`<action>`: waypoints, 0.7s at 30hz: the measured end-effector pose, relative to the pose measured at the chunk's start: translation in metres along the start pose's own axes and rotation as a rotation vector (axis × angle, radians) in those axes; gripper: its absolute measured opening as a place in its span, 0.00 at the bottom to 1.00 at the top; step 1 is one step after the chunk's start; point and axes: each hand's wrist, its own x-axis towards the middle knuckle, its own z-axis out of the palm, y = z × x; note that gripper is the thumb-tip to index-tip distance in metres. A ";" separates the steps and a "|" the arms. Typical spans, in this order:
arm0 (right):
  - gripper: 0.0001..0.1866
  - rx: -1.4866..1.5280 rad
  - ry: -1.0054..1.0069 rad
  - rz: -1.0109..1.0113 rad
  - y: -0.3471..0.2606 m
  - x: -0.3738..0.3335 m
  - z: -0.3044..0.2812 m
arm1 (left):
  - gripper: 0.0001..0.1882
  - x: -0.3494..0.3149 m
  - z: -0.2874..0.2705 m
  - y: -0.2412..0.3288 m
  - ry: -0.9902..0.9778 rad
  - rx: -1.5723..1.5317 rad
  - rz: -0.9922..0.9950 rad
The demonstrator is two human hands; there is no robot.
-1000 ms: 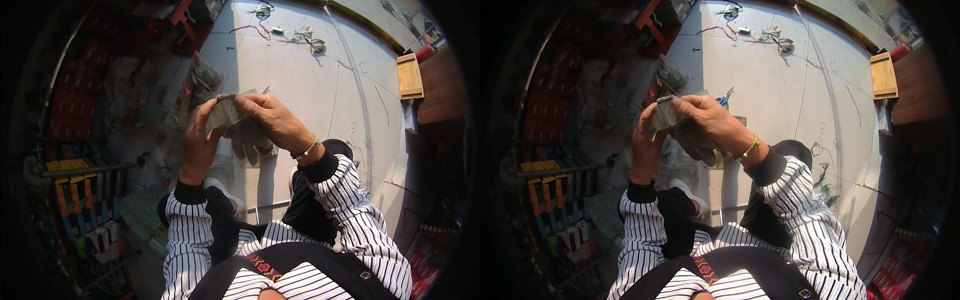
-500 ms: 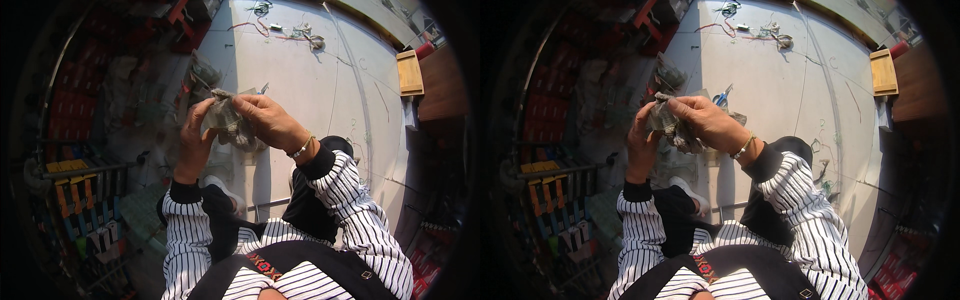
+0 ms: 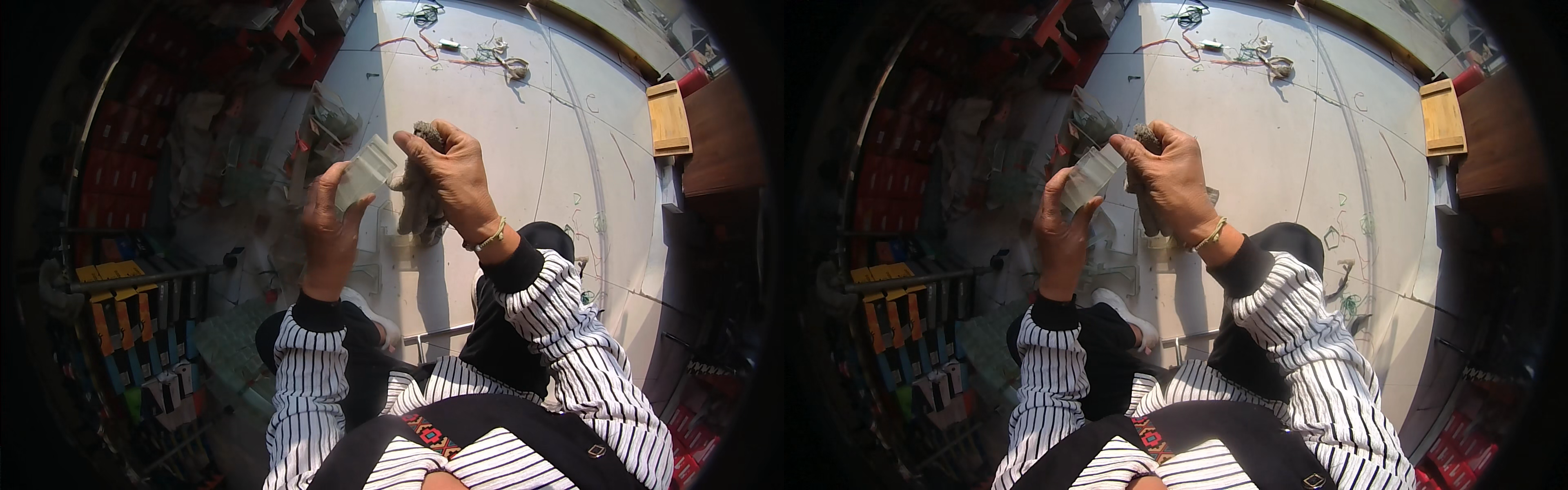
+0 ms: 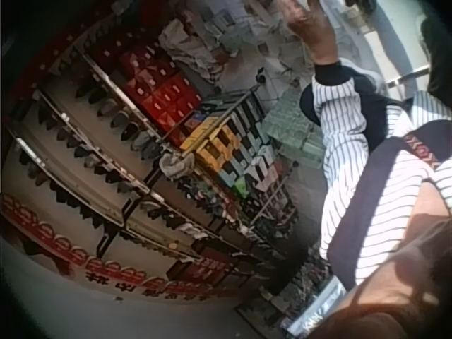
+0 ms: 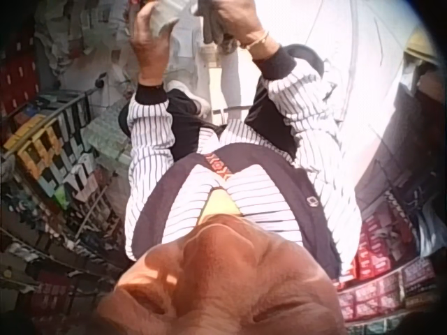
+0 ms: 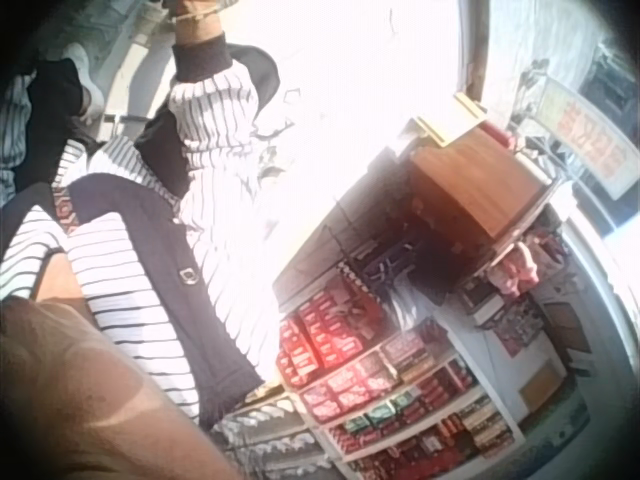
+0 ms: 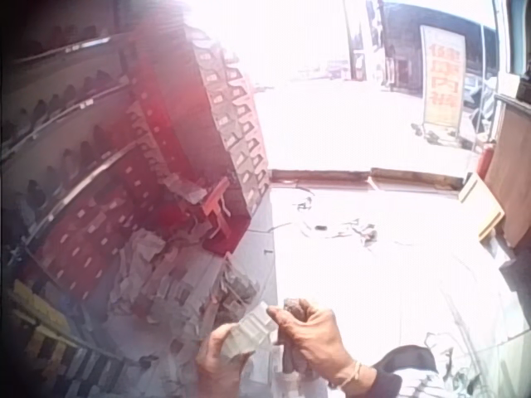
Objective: The person sits on the floor and assembles translucent plastic frames with green ribbons. They tie ribbons around the frames, wipe the frames with a cloth, and handle the items one at a time.
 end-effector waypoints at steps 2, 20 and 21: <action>0.12 0.175 0.037 0.036 -0.003 0.007 -0.005 | 0.25 0.001 -0.003 0.000 0.045 -0.023 -0.017; 0.14 0.337 -0.298 0.300 -0.004 -0.010 0.008 | 0.25 0.000 -0.004 -0.003 0.087 -0.087 0.085; 0.13 0.250 -0.302 0.238 -0.004 -0.009 0.006 | 0.25 0.001 -0.005 -0.002 0.100 -0.041 0.094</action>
